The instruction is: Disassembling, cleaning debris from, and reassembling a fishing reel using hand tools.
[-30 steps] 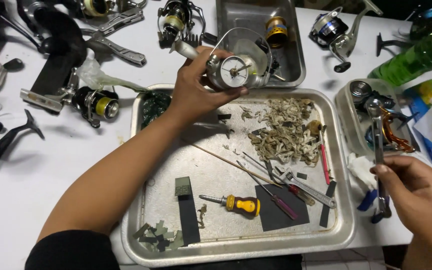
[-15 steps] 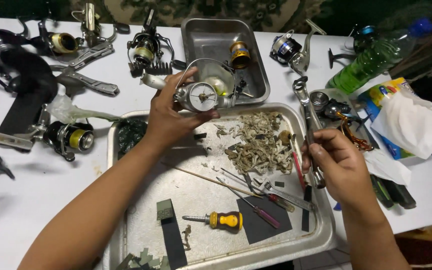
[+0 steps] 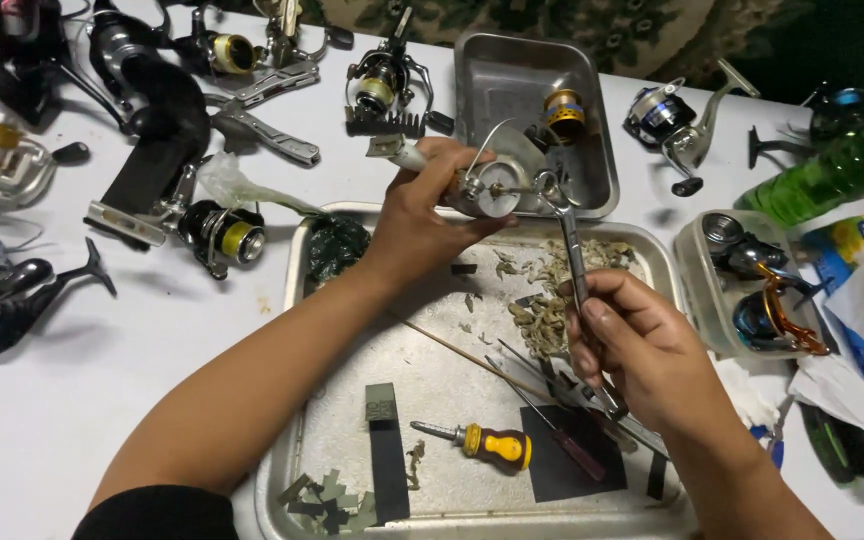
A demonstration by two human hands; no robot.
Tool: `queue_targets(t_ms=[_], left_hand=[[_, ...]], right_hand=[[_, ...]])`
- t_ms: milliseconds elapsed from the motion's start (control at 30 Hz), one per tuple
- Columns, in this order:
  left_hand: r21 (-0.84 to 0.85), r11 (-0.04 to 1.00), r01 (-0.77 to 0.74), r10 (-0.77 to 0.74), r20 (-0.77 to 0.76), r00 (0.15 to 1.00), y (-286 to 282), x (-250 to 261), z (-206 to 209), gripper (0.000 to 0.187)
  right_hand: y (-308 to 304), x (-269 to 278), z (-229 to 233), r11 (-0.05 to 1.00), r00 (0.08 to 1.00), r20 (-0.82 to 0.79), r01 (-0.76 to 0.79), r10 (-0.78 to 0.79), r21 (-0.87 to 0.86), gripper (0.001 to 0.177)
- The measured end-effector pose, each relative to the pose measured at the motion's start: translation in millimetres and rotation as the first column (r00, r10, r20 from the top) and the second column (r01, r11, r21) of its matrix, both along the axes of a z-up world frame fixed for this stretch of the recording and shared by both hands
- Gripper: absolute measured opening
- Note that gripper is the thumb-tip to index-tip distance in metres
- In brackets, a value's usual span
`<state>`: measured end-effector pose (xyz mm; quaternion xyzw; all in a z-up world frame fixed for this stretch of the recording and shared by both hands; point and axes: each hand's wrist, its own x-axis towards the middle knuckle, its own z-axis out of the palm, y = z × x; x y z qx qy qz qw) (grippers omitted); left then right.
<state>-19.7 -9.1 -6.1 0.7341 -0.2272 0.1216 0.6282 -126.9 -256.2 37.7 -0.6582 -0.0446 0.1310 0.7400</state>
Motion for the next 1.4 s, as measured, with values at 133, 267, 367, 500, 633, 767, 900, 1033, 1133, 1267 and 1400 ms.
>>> queue_targets(t_ms=[133, 267, 367, 500, 633, 767, 900, 1033, 1133, 1267, 1400], left_hand=[[-0.029, 1.000, -0.011, 0.010, -0.043, 0.999, 0, -2, 5, 0.060], [0.006, 1.000, -0.011, 0.010, 0.068, 0.998, 2, 3, 0, 0.058], [0.028, 1.000, 0.000, -0.002, 0.081, 0.997, 3, 3, -3, 0.063], [0.045, 0.999, 0.022, -0.027, 0.107, 0.994, 1, 3, -9, 0.064], [0.037, 0.998, 0.045, -0.050, 0.160, 0.986, 0, 5, -8, 0.057], [0.043, 0.996, 0.083, -0.090, 0.189, 0.978, 1, 5, -6, 0.062], [0.036, 0.992, 0.122, -0.126, 0.161, 0.979, 3, 6, -10, 0.063], [0.033, 0.990, 0.140, -0.144, 0.197, 0.970, 1, 7, -14, 0.061], [0.031, 0.992, 0.118, -0.122, 0.189, 0.974, -1, 6, -16, 0.062], [0.045, 0.999, 0.019, -0.031, 0.286, 0.958, -1, 5, -22, 0.071], [-0.005, 1.000, 0.029, -0.026, 0.324, 0.946, 0, 6, -13, 0.062]], right_hand=[[3, -4, -2, 0.997, 0.999, -0.040, -0.005, 0.008, 0.079, 0.013], [5, -4, -2, 0.997, 0.994, -0.108, 0.038, -0.031, 0.069, 0.015], [6, 1, -7, 0.999, 0.994, -0.108, -0.006, 0.011, 0.049, 0.017], [11, 7, -14, 0.998, 0.996, -0.071, -0.053, 0.051, -0.024, 0.013], [7, 8, -19, 0.998, 0.998, -0.034, -0.059, 0.058, -0.030, 0.012], [11, 4, -16, 0.995, 0.999, -0.024, -0.034, 0.032, -0.093, 0.010], [14, 0, -8, 0.983, 0.999, -0.011, -0.042, 0.041, -0.177, 0.011], [18, -4, -5, 0.983, 0.997, -0.069, 0.017, -0.030, -0.180, 0.013], [26, -5, -1, 0.972, 0.999, -0.025, -0.042, 0.037, -0.232, 0.014], [33, -7, -10, 0.987, 0.997, -0.081, -0.018, 0.005, -0.159, 0.025], [36, -7, -7, 0.975, 0.996, -0.090, -0.036, 0.017, -0.218, 0.026]])
